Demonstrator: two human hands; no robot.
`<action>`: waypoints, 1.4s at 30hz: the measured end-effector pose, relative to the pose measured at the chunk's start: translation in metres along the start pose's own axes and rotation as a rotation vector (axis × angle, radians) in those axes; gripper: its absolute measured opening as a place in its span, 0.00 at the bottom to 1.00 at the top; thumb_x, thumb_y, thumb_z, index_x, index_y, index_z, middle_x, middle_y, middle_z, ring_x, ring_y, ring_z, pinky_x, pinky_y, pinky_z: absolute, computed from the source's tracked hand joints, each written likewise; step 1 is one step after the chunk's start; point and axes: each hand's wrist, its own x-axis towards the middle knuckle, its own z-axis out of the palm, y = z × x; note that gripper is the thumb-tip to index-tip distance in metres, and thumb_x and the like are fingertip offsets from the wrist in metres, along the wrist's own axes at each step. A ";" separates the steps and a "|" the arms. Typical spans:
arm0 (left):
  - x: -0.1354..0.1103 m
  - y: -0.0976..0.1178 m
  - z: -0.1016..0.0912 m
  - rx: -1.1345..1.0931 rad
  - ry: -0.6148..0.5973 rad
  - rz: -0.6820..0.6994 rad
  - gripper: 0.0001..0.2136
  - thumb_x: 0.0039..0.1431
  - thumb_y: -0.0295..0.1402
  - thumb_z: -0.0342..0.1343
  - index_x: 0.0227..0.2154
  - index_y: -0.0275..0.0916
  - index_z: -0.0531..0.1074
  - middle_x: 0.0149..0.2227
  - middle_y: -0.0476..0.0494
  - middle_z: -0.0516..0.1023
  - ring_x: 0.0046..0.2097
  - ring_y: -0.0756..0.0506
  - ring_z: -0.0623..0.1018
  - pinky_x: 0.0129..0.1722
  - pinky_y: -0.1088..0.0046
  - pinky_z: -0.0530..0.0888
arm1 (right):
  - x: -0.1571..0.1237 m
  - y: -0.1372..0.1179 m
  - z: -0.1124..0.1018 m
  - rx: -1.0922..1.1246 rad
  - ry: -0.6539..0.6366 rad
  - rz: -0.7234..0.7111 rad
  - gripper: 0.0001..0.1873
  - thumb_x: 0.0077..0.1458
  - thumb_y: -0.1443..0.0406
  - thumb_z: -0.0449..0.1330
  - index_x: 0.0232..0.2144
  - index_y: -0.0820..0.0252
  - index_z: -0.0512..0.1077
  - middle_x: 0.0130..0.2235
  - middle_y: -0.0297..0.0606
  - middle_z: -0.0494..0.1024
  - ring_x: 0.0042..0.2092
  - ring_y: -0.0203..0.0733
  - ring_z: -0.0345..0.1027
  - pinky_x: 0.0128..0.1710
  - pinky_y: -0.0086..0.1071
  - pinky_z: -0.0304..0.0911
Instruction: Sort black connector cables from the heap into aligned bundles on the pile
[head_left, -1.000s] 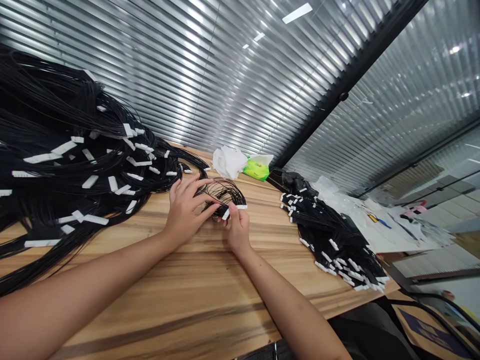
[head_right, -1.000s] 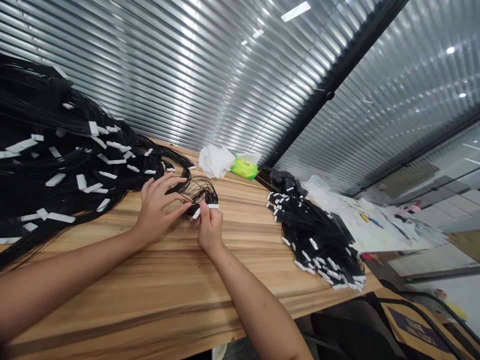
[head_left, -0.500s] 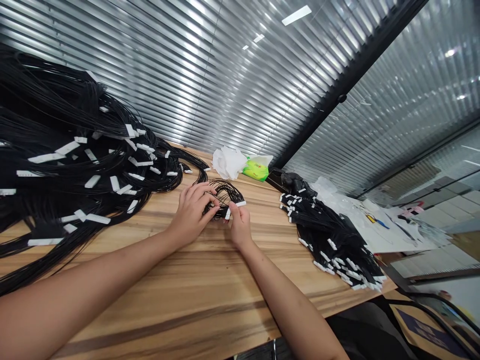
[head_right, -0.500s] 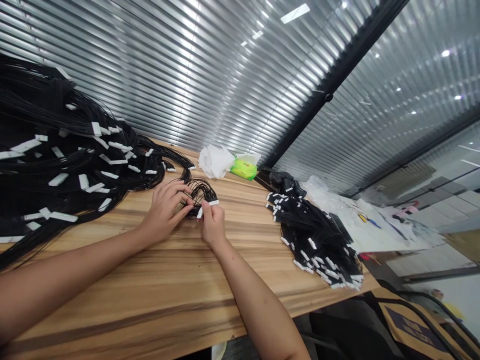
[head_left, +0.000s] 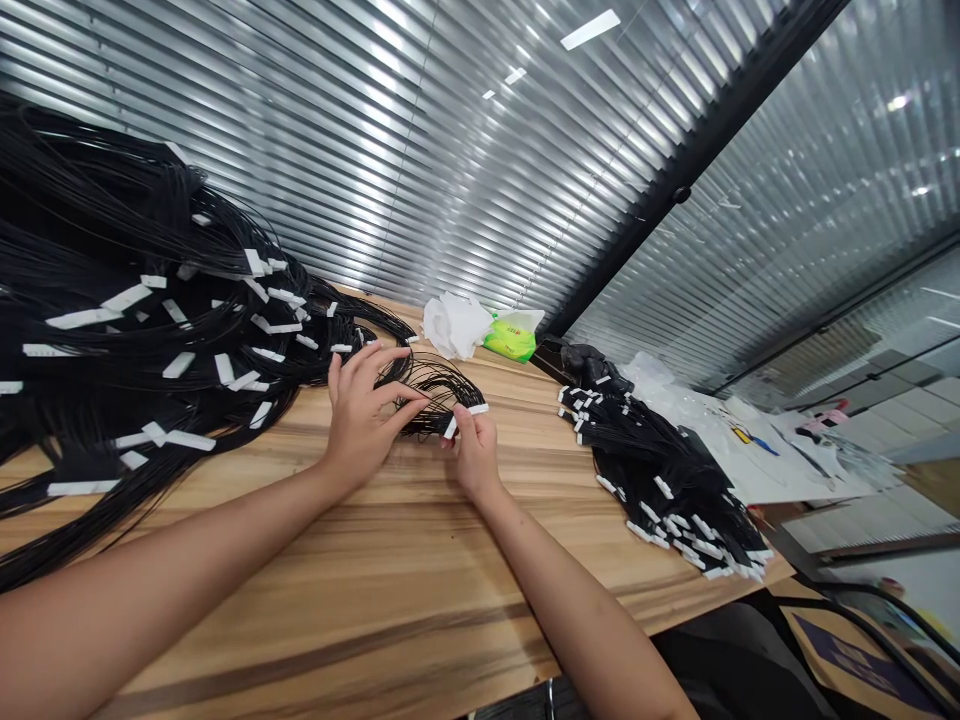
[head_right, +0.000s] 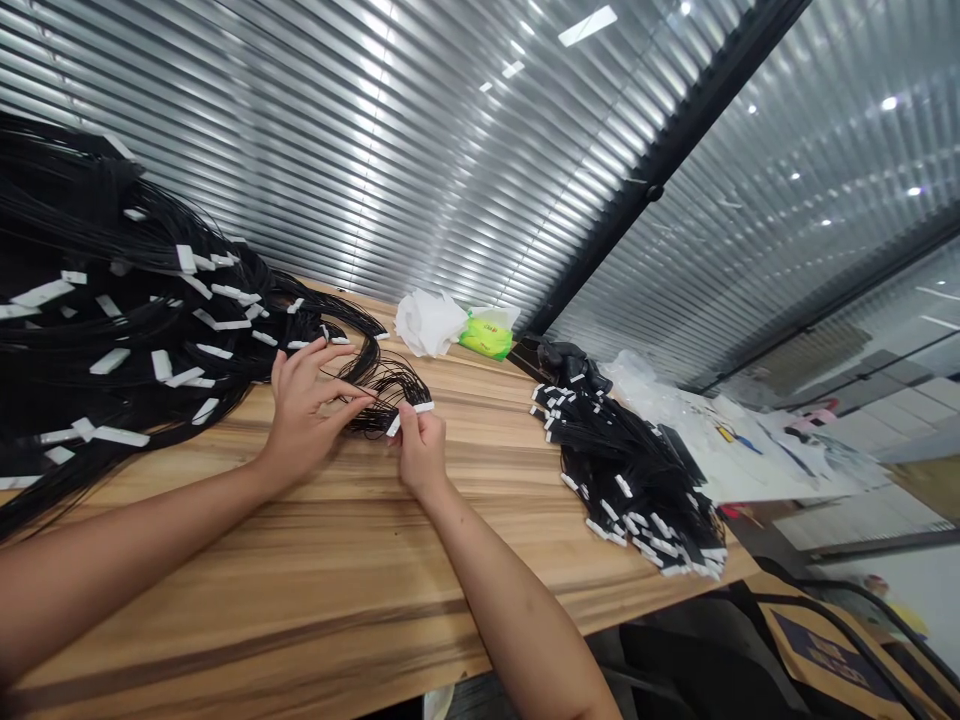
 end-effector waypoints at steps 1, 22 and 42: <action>0.000 -0.001 0.000 0.002 0.012 -0.009 0.07 0.60 0.39 0.56 0.30 0.48 0.77 0.56 0.50 0.70 0.62 0.39 0.61 0.63 0.49 0.47 | 0.000 0.001 0.000 -0.014 -0.004 -0.011 0.27 0.57 0.49 0.52 0.14 0.58 0.66 0.16 0.34 0.67 0.20 0.36 0.60 0.22 0.30 0.57; -0.003 0.000 0.002 0.046 -0.118 0.175 0.07 0.61 0.37 0.55 0.33 0.47 0.78 0.52 0.47 0.75 0.59 0.40 0.66 0.61 0.51 0.50 | 0.001 -0.003 0.001 0.004 0.064 0.001 0.25 0.55 0.50 0.52 0.15 0.59 0.66 0.15 0.32 0.65 0.19 0.34 0.58 0.21 0.29 0.58; 0.007 -0.024 0.003 -0.034 0.134 -0.090 0.15 0.55 0.43 0.60 0.18 0.41 0.71 0.42 0.45 0.73 0.54 0.38 0.67 0.53 0.57 0.56 | -0.003 -0.015 0.006 0.185 0.066 0.074 0.23 0.48 0.48 0.55 0.15 0.57 0.63 0.14 0.30 0.63 0.18 0.33 0.56 0.18 0.29 0.55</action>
